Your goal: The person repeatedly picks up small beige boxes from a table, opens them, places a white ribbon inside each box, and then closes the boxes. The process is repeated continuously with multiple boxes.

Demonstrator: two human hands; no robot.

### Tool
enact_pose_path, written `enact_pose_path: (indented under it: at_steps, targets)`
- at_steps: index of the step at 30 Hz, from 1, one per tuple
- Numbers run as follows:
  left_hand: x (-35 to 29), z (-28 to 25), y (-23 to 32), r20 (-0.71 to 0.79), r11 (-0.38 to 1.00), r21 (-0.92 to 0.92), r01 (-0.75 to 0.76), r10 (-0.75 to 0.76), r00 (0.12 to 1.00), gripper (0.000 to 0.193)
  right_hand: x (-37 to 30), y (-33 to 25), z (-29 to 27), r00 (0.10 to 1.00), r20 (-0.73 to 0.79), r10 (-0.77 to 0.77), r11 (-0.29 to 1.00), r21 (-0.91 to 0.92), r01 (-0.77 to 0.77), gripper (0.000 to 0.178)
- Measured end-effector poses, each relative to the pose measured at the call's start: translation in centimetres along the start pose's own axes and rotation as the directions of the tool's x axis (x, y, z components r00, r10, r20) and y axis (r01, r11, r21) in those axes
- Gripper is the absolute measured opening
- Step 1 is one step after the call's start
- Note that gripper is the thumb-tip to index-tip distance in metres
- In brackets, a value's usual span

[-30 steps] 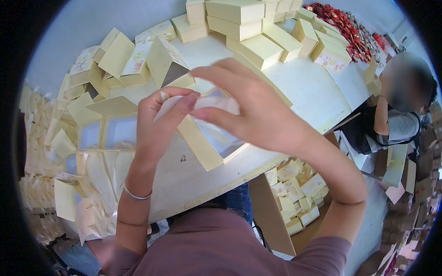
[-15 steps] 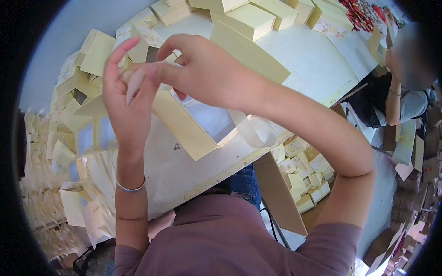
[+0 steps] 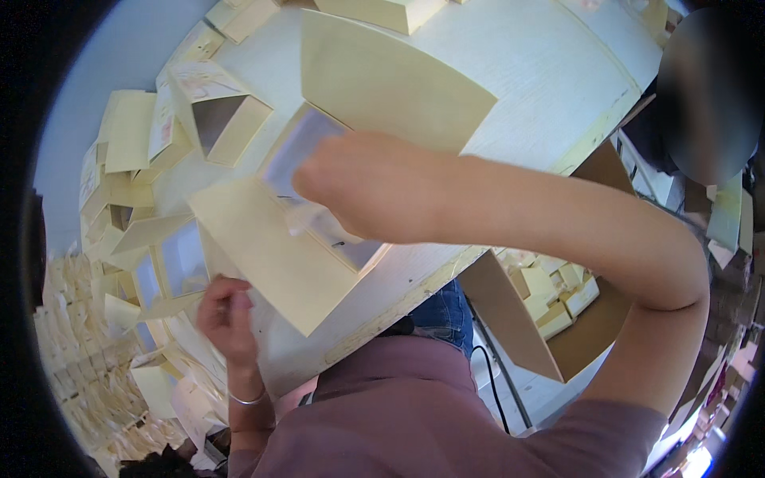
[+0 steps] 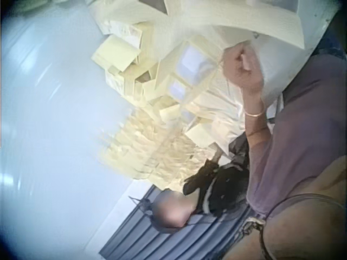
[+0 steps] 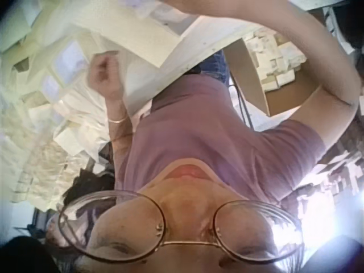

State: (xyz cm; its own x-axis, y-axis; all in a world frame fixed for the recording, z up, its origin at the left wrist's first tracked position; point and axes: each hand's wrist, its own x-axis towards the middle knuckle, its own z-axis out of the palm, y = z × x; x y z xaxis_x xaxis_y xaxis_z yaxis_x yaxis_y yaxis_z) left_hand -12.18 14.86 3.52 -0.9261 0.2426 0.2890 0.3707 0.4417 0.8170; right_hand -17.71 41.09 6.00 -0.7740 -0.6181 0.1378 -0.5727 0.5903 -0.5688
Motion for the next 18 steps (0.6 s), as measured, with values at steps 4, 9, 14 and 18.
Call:
enact_pose_path:
  at_steps: [4,9,14,18]
  targets:
    - [0.4,2.8,-1.4,0.309,0.959,0.199,-0.202,0.134,0.942,0.017,-2.2,0.6,1.7,0.992,0.059,0.114,0.990,0.078,-0.118,0.011]
    - [0.8,5.0,-1.0,0.377,0.956,0.285,-0.064,-0.050,0.925,0.019,-2.0,0.6,1.3,0.964,0.141,0.225,0.919,0.298,-0.258,0.009]
    - [1.5,6.3,-1.4,0.393,0.945,0.310,-0.100,-0.031,0.919,0.019,-1.2,0.7,2.1,0.924,0.291,0.249,0.826,0.435,-0.360,0.013]
    - [1.7,6.5,-1.5,0.395,0.941,0.320,-0.110,-0.027,0.918,0.019,-0.7,0.7,1.5,0.908,0.387,0.161,0.950,0.188,-0.248,0.013]
